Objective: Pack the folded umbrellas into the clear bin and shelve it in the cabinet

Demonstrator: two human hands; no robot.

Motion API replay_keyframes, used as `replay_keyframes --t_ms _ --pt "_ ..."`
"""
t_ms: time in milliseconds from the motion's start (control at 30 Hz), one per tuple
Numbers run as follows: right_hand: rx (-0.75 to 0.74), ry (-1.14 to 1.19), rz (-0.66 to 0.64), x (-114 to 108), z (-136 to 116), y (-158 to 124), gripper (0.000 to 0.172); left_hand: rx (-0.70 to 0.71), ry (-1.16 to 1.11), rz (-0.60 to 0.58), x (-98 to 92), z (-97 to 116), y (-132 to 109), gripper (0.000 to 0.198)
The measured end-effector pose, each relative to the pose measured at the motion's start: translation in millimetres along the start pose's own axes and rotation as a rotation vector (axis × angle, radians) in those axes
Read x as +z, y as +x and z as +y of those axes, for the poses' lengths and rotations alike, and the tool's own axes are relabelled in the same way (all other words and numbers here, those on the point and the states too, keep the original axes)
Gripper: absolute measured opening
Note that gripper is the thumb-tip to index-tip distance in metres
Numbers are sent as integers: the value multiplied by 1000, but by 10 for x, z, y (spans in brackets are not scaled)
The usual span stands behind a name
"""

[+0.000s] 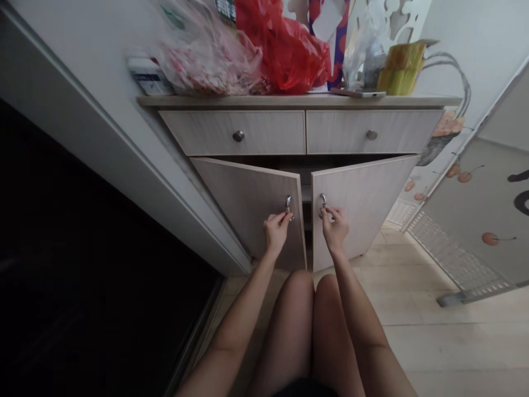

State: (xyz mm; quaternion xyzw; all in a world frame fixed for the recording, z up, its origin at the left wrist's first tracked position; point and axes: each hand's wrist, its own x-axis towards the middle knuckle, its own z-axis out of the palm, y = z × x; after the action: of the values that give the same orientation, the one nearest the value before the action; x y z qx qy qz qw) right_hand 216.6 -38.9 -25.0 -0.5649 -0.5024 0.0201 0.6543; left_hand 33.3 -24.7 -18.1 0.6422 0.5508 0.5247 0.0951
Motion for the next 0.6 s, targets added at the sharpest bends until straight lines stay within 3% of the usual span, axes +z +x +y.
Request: replay_keyframes --t_ms 300,600 --pt "38 -154 -31 372 19 228 42 -64 214 -86 279 131 286 26" --pt "68 -241 -72 606 72 405 45 -81 271 -137 428 199 532 31"
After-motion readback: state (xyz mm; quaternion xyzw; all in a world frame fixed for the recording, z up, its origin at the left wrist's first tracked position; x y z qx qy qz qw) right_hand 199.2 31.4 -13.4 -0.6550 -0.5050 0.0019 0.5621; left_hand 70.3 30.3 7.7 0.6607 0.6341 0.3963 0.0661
